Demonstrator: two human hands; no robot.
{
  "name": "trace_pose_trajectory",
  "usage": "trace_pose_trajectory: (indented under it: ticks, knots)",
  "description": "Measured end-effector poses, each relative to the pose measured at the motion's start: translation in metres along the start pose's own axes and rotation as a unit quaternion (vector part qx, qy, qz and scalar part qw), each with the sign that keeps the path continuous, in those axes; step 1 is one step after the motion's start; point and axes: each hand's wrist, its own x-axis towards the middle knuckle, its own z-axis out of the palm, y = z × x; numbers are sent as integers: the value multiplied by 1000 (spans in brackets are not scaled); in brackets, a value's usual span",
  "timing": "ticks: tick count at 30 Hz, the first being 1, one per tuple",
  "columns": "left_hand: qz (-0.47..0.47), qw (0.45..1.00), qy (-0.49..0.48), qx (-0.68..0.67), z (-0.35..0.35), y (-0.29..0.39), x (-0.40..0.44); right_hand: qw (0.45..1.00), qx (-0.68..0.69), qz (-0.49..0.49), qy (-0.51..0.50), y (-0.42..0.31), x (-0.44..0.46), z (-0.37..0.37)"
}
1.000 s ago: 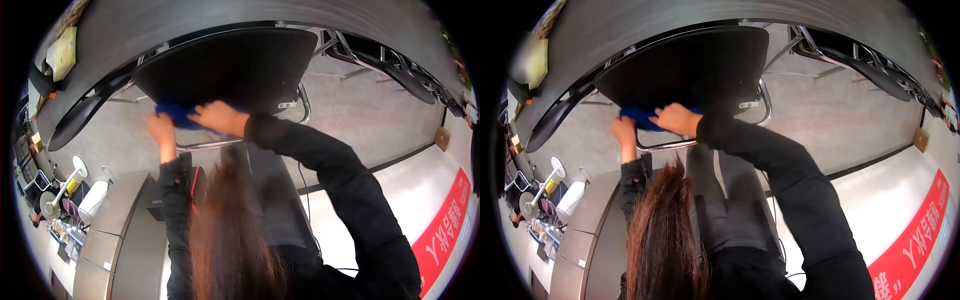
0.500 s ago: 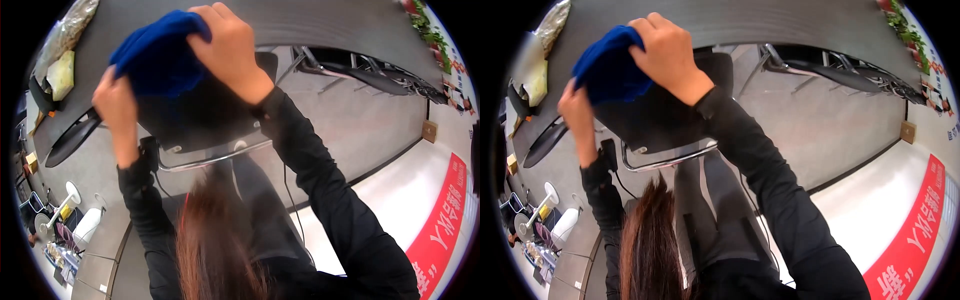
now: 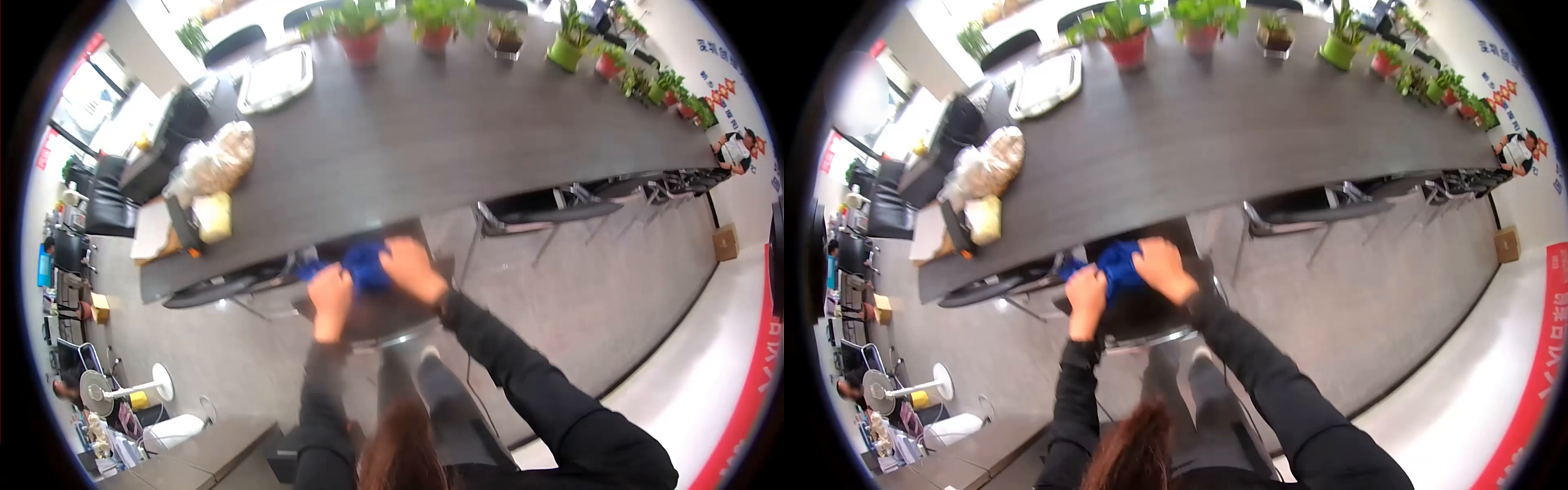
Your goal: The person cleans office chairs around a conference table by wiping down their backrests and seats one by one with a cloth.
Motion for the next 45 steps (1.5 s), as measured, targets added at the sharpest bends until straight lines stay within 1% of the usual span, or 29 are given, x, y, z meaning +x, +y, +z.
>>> trace_pose_trajectory:
  ticks: [1,2,3,4,5,7,8,10,11,12,13,15,18,21,22,23,25,27,28,31,33,35,39,41,43,45]
  knots:
    - [-38,998,-32,-25,-9,7,-16,999,-10,23,-24,-11,-16,-13]
    - [-57,994,-83,-29,-18,10,-32,999,-18,26,-27,-16,-35,-19]
    - [-68,995,-72,-32,-24,15,-52,998,-13,39,-36,-25,-53,-28]
    - [-84,991,-97,-37,-34,23,-69,997,-16,62,-52,-34,-70,-40]
    - [-70,993,-85,-38,-36,25,-87,994,-9,82,-74,-40,-86,-48]
    - [-63,995,-65,-47,-48,38,-120,994,-13,83,-72,-46,-119,-59]
    - [-50,996,-57,-44,-43,38,-139,992,-22,87,-83,-46,-135,-60]
    - [-21,998,-41,-46,-39,40,-174,991,3,93,-92,-46,-171,-65]
    - [-2,998,-34,-51,-43,44,-186,993,-2,93,-77,-42,-189,-63]
    - [9,998,-28,-48,-45,45,-188,996,29,61,-57,-43,-195,-70]
    - [1,999,-31,-38,-46,46,-189,997,58,32,-39,-41,-202,-75]
    - [3,999,-34,-34,-45,53,-190,998,49,38,-29,-42,-202,-78]
    - [-23,995,-93,-28,-48,52,-186,998,33,47,-18,-33,-204,-73]
    - [-17,995,-95,-30,-47,51,-186,998,36,59,-5,-32,-202,-67]
    - [-16,993,-111,-21,-47,51,-185,997,32,76,-5,-31,-202,-64]
    - [-11,994,-104,-22,-47,51,-184,995,27,92,-5,-29,-201,-61]
    - [-33,990,-138,-23,-50,53,-181,995,28,96,11,-28,-200,-56]
    - [-22,991,-125,-35,-56,57,-181,995,-14,97,16,-32,-201,-56]
    - [-2,993,-108,-48,-53,53,-182,993,-8,114,6,-33,-200,-56]
    - [14,995,-85,-45,-50,49,-183,992,-36,118,15,-40,-199,-56]
    - [10,995,-83,-57,-48,44,-184,992,-52,109,27,-45,-198,-55]
    - [5,994,-75,-73,-49,43,-179,990,-61,121,42,-52,-196,-55]
    - [-24,991,-99,-91,-57,42,-173,990,-73,106,65,-58,-193,-48]
    - [-74,989,-80,-101,-66,45,-174,988,-98,112,50,-60,-194,-46]
    - [-73,987,-93,-106,-70,44,-169,986,-105,114,62,-62,-190,-43]
    - [-39,990,-59,-120,-66,38,-173,985,-102,129,50,-65,-188,-42]
